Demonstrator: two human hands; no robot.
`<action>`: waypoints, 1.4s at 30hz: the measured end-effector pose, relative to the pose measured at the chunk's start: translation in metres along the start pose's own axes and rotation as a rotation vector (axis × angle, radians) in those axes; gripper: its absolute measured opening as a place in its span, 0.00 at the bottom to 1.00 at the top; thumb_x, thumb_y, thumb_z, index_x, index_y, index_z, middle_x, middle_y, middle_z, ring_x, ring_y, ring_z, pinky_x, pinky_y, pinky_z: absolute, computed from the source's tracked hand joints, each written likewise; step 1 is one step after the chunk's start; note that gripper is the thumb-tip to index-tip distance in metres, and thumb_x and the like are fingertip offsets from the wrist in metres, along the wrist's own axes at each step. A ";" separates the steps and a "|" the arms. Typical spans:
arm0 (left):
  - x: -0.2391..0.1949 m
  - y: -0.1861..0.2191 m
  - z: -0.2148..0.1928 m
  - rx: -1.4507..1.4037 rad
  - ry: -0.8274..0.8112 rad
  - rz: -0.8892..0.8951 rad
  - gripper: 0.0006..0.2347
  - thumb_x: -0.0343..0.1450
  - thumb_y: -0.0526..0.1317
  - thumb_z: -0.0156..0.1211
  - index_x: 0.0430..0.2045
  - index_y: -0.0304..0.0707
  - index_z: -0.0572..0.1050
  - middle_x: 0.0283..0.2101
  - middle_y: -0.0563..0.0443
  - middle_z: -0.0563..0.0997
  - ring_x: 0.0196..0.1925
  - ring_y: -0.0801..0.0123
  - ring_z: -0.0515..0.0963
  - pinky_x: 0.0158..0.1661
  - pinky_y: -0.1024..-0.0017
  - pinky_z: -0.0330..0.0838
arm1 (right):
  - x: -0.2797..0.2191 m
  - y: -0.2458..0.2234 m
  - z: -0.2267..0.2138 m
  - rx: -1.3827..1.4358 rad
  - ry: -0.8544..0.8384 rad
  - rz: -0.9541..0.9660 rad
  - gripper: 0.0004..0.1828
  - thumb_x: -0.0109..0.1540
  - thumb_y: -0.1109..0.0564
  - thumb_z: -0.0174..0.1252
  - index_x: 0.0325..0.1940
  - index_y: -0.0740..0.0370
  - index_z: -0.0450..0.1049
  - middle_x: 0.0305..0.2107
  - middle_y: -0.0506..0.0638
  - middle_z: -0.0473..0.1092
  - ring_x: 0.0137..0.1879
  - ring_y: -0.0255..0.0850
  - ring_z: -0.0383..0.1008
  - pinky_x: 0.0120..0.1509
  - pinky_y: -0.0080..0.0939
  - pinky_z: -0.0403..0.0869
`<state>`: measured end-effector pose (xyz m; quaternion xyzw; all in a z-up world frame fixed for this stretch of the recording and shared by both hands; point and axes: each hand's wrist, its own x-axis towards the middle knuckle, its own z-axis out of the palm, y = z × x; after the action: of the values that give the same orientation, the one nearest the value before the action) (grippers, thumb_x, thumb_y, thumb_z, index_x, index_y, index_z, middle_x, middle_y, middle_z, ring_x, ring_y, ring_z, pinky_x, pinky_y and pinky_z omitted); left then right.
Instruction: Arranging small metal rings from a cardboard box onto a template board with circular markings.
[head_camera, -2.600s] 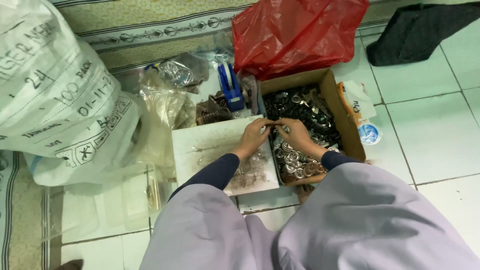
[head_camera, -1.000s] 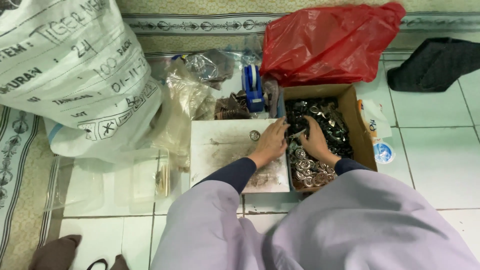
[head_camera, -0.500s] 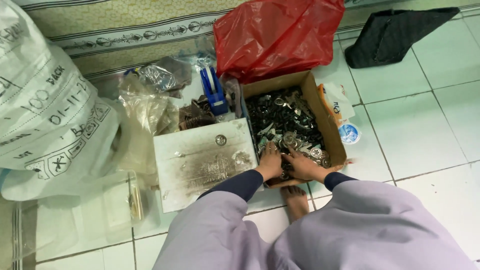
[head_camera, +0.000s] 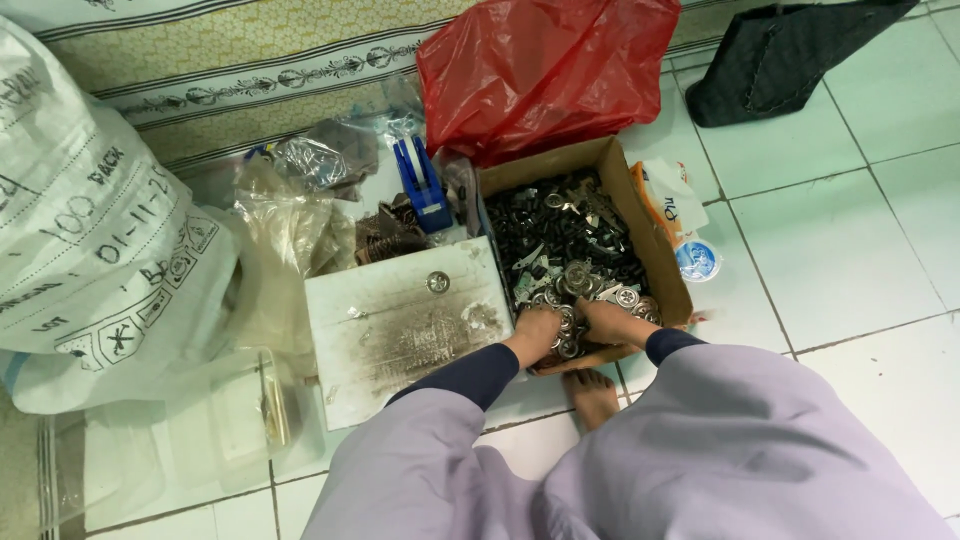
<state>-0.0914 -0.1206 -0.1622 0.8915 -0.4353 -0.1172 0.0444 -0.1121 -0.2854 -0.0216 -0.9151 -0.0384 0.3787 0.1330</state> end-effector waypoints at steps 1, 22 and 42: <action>-0.010 0.003 -0.025 0.000 0.000 0.002 0.08 0.67 0.35 0.61 0.39 0.35 0.78 0.35 0.39 0.79 0.30 0.57 0.82 0.29 0.61 0.75 | 0.003 0.003 0.002 0.001 0.000 0.001 0.32 0.56 0.54 0.65 0.63 0.64 0.65 0.47 0.66 0.74 0.56 0.63 0.78 0.57 0.62 0.77; -0.025 -0.001 -0.077 -0.349 0.009 -0.028 0.12 0.70 0.28 0.53 0.46 0.25 0.75 0.34 0.35 0.82 0.32 0.47 0.85 0.29 0.56 0.78 | 0.037 0.009 0.020 0.061 0.105 -0.046 0.23 0.57 0.46 0.61 0.54 0.53 0.78 0.46 0.56 0.77 0.57 0.56 0.78 0.61 0.55 0.76; -0.063 -0.006 -0.214 -1.119 0.508 -0.299 0.18 0.81 0.35 0.37 0.60 0.12 0.65 0.58 0.18 0.70 0.61 0.28 0.70 0.61 0.47 0.69 | 0.018 -0.054 -0.057 1.241 0.454 0.040 0.26 0.58 0.57 0.67 0.60 0.66 0.74 0.46 0.62 0.76 0.54 0.49 0.77 0.58 0.48 0.77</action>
<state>-0.0712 -0.0719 0.0542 0.7844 -0.1548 -0.1167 0.5892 -0.0578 -0.2422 0.0196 -0.7263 0.2328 0.1308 0.6334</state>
